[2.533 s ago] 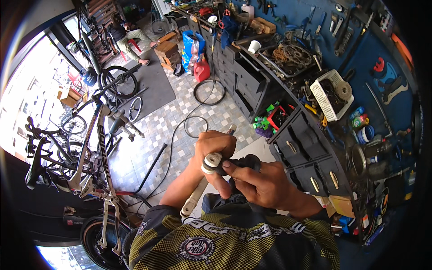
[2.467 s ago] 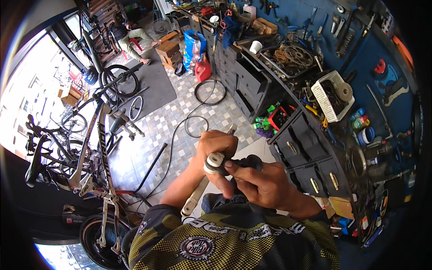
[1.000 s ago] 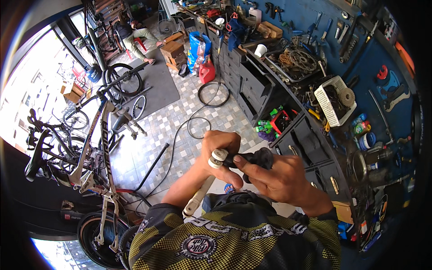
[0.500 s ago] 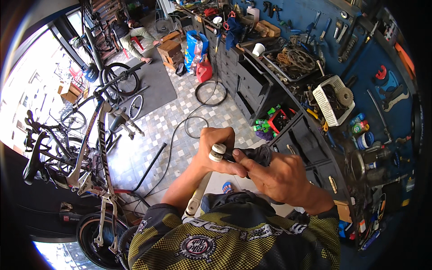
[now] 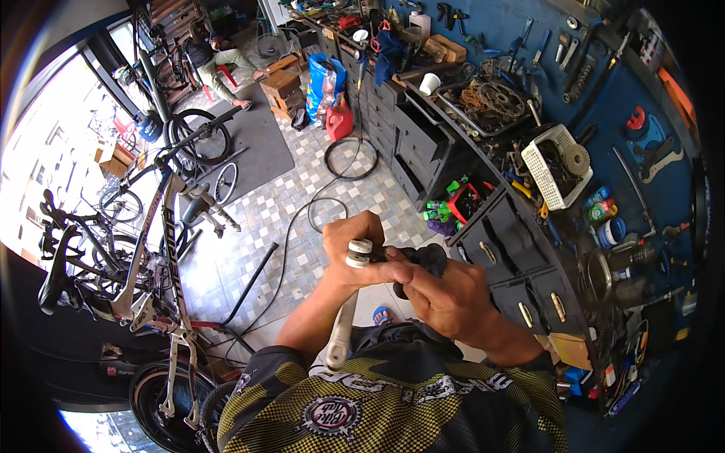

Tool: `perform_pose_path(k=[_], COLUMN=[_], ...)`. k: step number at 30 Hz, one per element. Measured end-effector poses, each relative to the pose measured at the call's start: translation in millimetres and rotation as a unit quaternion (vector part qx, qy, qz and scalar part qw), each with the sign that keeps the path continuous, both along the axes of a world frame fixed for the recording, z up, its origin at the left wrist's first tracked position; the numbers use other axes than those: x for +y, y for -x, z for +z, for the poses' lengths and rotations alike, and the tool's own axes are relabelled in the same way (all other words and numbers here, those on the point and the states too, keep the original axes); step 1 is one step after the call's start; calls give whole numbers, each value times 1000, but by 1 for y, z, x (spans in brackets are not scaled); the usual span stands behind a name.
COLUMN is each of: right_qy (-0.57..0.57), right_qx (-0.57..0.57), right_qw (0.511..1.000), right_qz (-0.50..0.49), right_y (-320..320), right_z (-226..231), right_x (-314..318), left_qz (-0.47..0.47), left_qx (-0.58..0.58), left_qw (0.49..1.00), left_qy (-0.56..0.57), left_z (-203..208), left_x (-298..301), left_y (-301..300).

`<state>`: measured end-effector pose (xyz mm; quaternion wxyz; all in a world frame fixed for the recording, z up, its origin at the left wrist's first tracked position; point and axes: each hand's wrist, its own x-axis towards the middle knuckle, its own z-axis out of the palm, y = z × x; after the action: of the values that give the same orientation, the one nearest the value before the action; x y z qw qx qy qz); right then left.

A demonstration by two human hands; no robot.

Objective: The person cleans a white bicycle fork with a black cloth, wiping the stanchions and crown area repeatedly. The person then places the fork onto a bicycle frame mounted on a stand and briefly handles a small metal part before returning to the fork.

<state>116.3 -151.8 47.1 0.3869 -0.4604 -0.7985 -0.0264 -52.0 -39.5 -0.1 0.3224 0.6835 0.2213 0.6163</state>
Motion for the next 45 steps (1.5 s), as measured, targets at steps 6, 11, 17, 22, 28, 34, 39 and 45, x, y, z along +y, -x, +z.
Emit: perform_pose_path(k=[6,11,17,22,28,34,39,45], right_qy=[2,-5,22,4,-169,-108,8,59], right_qx=[14,15,42,53,209,161,140,70], right_qw=[1000,1000,999,998,956,979,988,996], right_qz=[16,20,6,22,-114,-67,60,20], right_y=[-4,-5,-19,-21,-49,-72,-43,-35], right_z=[-1,-4,-13,-22,13,24,7,11], right_x=[-2,0,3,2,18,10,2,-5], left_qz=[-18,-66,-19,-46,-151,-12,-59,-139], left_qx=[55,78,159,165,259,243,250,270], left_qw=[998,992,984,981,952,957,954,937], left_qy=[15,71,81,95,59,157,154,171], left_z=[2,8,17,16,-3,8,33,35], left_x=[-8,-10,-13,-21,-46,-28,-23,-18], left_y=[2,3,3,-3,-9,1,7,10])
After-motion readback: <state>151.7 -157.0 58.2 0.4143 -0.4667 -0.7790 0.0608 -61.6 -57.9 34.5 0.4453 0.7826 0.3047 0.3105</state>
